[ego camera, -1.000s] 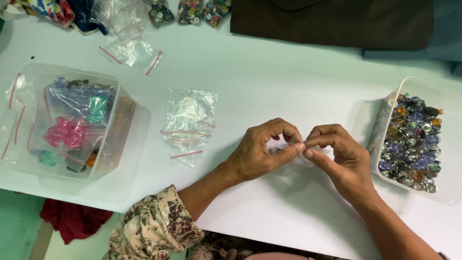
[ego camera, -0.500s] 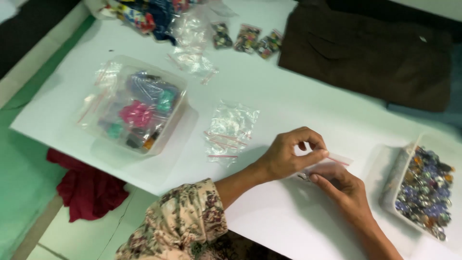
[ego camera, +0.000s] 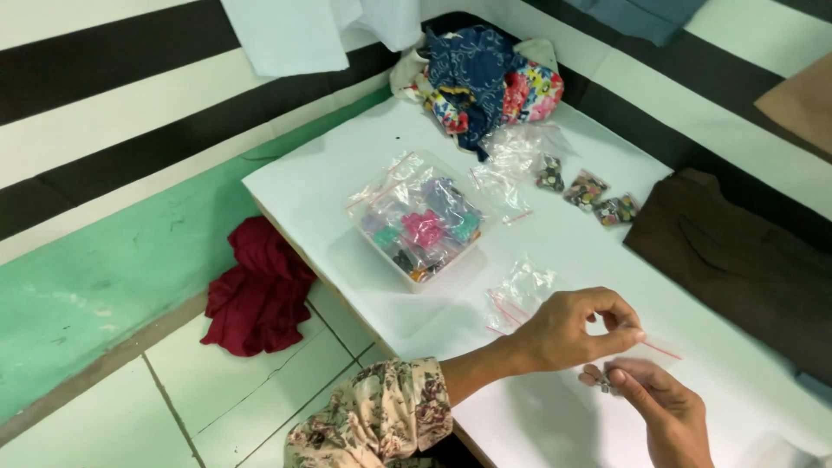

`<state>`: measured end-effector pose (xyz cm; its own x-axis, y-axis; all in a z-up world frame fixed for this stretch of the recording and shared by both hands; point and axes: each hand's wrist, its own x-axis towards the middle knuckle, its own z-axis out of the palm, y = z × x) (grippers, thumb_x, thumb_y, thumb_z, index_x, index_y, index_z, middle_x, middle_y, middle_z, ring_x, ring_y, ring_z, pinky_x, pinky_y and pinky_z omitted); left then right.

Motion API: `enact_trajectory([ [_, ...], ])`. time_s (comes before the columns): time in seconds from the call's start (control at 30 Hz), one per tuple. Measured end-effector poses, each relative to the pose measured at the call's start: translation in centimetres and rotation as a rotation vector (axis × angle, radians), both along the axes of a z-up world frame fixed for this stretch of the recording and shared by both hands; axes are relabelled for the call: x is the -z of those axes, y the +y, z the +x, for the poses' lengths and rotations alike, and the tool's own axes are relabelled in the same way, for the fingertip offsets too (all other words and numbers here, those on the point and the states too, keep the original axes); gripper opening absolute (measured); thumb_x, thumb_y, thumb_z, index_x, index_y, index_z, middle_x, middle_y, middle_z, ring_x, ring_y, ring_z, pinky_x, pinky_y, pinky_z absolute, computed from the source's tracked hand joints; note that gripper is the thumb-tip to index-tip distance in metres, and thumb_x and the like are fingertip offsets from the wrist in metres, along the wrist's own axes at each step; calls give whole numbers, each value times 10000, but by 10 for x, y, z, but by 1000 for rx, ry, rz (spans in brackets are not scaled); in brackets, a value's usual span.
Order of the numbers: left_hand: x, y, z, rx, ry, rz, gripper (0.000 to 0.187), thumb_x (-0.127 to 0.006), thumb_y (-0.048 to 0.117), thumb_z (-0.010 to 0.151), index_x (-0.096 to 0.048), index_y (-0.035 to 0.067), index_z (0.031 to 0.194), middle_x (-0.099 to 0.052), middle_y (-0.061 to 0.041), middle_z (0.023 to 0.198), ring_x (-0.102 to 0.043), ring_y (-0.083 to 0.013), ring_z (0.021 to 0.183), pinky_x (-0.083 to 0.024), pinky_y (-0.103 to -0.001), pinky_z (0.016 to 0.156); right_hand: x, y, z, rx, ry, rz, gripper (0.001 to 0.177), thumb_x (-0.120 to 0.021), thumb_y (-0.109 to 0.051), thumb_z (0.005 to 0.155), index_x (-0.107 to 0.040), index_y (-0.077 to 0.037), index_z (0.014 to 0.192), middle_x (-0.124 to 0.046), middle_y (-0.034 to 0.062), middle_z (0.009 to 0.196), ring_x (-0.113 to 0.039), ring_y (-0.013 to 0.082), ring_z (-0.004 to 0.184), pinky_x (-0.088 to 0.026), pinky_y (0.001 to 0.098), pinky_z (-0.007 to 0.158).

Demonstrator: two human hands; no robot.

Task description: Sorting various buttons from a container and placing them into small plastic zip-lock bags.

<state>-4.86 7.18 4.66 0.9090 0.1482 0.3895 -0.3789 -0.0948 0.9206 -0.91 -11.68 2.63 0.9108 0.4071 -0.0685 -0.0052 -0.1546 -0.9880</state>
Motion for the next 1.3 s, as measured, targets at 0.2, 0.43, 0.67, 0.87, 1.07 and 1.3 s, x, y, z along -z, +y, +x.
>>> enact_trajectory([
  [0.2,-15,96,-46,-368,-187,162,95,-675,238,956,-655,151,989,-683,-2,963,-631,-159,892,-482,-315,812,-44,97,3,-200,-38,-47,224,-747,-76,841,-783,93,982,-787,219,907,-763,323,896,-574,405,896],
  [0.43,2,189,-61,-847,-256,238,78,-747,221,889,-719,154,919,-724,1,878,-693,-177,830,-538,-323,813,-62,213,-6,-380,-318,-26,388,-802,-158,877,-738,-27,1237,-735,145,838,-633,213,846,-501,372,876],
  [0.67,45,223,-60,-1119,171,612,134,-763,265,859,-679,183,924,-643,20,978,-633,-246,1022,-429,-458,943,-38,257,2,-378,-680,-395,527,-828,-215,849,-677,-101,1341,-699,123,984,-572,269,980,-489,415,895],
  [0.87,32,212,-62,-1107,209,686,294,-781,196,873,-657,158,1137,-619,-73,1153,-571,-308,1180,-357,-524,1014,-36,239,9,-328,-694,-403,508,-807,-275,894,-666,-125,1359,-645,121,1073,-564,260,1011,-514,399,871],
  [1.07,7,175,-49,-1025,64,756,265,-747,232,909,-649,180,1150,-585,-70,1215,-552,-302,1208,-350,-511,1007,-42,194,26,-254,-636,-370,417,-748,-270,951,-674,-140,1340,-644,111,1086,-590,261,1018,-535,403,851],
  [1.3,-4,61,-2,-593,-81,858,195,-731,259,932,-676,212,1114,-602,-41,1207,-600,-266,1145,-397,-457,962,-38,88,36,-174,-595,-337,378,-742,-249,945,-682,-170,1309,-649,95,1134,-624,254,1056,-572,429,889],
])
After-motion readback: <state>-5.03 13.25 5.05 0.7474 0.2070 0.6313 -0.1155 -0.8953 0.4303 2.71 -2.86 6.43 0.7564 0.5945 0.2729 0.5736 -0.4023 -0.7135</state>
